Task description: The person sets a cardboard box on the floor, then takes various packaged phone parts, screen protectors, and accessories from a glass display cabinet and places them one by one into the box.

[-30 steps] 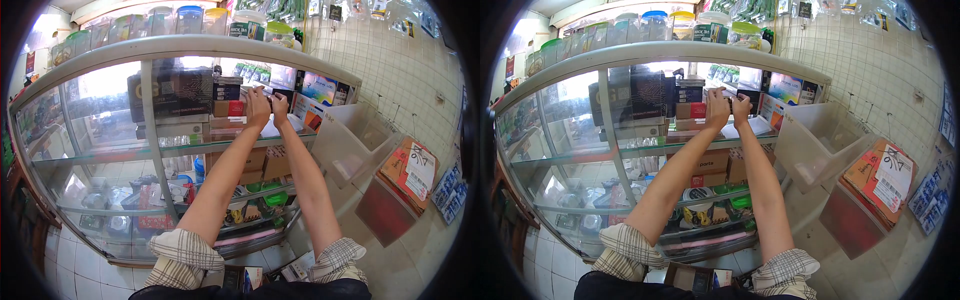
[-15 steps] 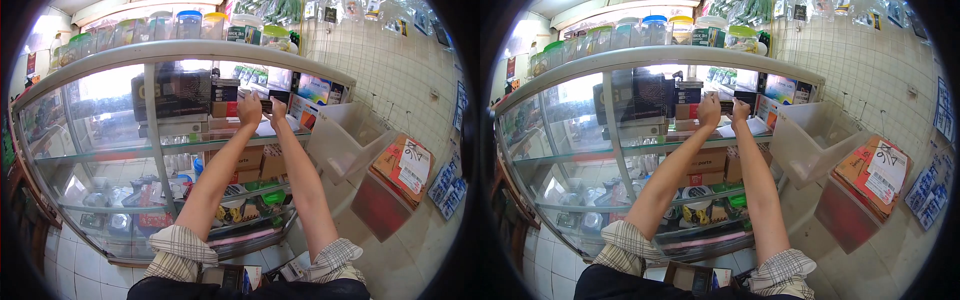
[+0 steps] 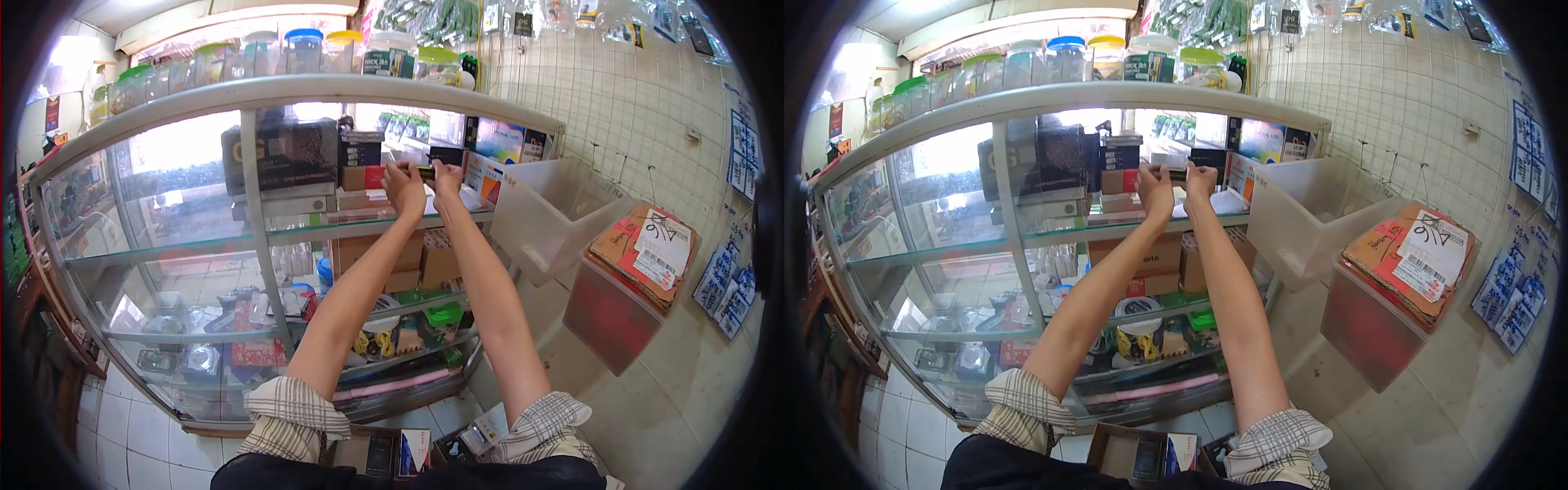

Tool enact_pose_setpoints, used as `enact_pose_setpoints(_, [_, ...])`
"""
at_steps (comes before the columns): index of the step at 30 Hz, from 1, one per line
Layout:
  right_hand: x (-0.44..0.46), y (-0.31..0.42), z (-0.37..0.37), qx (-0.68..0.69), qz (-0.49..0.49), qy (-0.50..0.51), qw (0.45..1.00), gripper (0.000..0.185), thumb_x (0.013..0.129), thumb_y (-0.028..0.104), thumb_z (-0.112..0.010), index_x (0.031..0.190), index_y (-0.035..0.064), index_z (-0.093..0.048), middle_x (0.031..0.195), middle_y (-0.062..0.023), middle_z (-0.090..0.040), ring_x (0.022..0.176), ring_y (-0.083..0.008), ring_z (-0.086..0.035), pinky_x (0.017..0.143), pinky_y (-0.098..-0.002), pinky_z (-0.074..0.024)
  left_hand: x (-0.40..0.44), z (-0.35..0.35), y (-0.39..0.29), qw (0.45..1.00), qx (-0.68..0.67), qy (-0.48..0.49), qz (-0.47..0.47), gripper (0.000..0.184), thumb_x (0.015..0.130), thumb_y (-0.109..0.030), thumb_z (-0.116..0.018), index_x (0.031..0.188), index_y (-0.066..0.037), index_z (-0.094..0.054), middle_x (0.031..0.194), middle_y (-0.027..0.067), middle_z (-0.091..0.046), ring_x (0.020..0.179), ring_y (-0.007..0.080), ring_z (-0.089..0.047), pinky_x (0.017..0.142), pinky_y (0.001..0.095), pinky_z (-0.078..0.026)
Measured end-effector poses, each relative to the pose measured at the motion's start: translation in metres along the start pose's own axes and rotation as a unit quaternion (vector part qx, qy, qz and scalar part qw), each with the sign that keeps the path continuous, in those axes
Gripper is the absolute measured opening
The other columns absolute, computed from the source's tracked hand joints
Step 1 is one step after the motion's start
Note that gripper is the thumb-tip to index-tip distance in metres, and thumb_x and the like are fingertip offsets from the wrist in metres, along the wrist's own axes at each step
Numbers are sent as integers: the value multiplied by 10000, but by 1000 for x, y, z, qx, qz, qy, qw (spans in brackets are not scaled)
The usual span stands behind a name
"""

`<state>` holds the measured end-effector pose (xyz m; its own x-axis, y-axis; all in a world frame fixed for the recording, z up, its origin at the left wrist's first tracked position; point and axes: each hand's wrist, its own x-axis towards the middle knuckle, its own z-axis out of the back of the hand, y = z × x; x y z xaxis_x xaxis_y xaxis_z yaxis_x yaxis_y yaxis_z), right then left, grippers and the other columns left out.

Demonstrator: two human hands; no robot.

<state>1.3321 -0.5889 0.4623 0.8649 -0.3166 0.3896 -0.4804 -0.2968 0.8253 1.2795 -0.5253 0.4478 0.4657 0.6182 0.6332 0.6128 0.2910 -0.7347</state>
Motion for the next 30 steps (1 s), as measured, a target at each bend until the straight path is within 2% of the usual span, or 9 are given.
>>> enact_pose_setpoints(3, [-20,8,7,27,-5,-32,999,231,713,129,-617,828,66,-427,685,-41,-502,511,-114,-489,388,-222,-413,-6,20,-12,1000,3,13,-18,315,786,-209,-588,975,6,-456,990,167,-441,924,321,-475,820,405,-380])
enact_pose_setpoints(9, [-64,22,34,152,7,10,988,282,725,87,-579,881,93,-344,715,-67,-495,434,-98,-411,336,-197,-316,0,19,-2,988,-79,42,129,419,760,-207,-611,1056,10,-411,1094,199,-372,953,299,-446,860,353,-360])
enact_pose_setpoints(10, [-79,30,43,159,7,51,986,274,719,80,-575,885,94,-358,794,-29,-412,631,-105,-448,458,-225,-372,-6,28,-13,984,-95,75,132,393,762,-169,-586,1063,13,-410,1090,181,-383,993,272,-399,883,346,-335])
enact_pose_setpoints(11, [-93,36,49,161,3,47,986,274,719,80,-575,885,94,-358,794,-29,-412,631,-105,-448,458,-225,-372,-16,37,-24,984,-91,78,134,393,762,-169,-586,1063,13,-410,1090,181,-383,993,272,-399,883,346,-335])
enact_pose_setpoints(17, [-201,50,94,231,86,100,964,186,779,66,-522,870,103,-364,800,-8,-428,625,-64,-437,520,-193,-355,-93,92,-36,958,-256,110,-62,270,799,-88,-498,1049,-15,-427,1064,128,-377,1022,232,-355,903,331,-296])
enact_pose_setpoints(21, [-288,28,135,210,95,124,965,187,791,66,-500,929,99,-378,775,1,-476,597,-67,-468,473,-181,-309,-180,157,-43,926,-347,138,-52,285,813,-52,-450,1087,-16,-379,1067,89,-363,1026,172,-362,939,305,-278])
enact_pose_setpoints(25, [-386,9,184,186,24,149,971,328,806,93,-548,1094,66,-395,960,-52,-462,776,-90,-499,630,-216,-412,-268,238,-24,939,-313,142,-18,325,826,-104,-443,1131,-20,-371,1091,86,-376,1047,150,-367,943,276,-260])
enact_pose_setpoints(26, [-406,-6,198,159,7,151,976,442,807,94,-562,1195,66,-353,1062,-91,-469,928,-128,-491,770,-247,-422,-291,259,-15,943,-297,150,-16,343,819,-101,-444,1144,-21,-365,1120,94,-362,1091,170,-348,966,288,-236])
enact_pose_setpoints(30, [-496,-51,242,122,-145,163,968,533,782,38,-578,1245,45,-314,1152,-114,-449,1057,-171,-455,910,-291,-373,-374,344,30,950,-219,216,56,468,824,-100,-458,1258,-12,-308,1200,99,-381,1120,185,-366,982,293,-236])
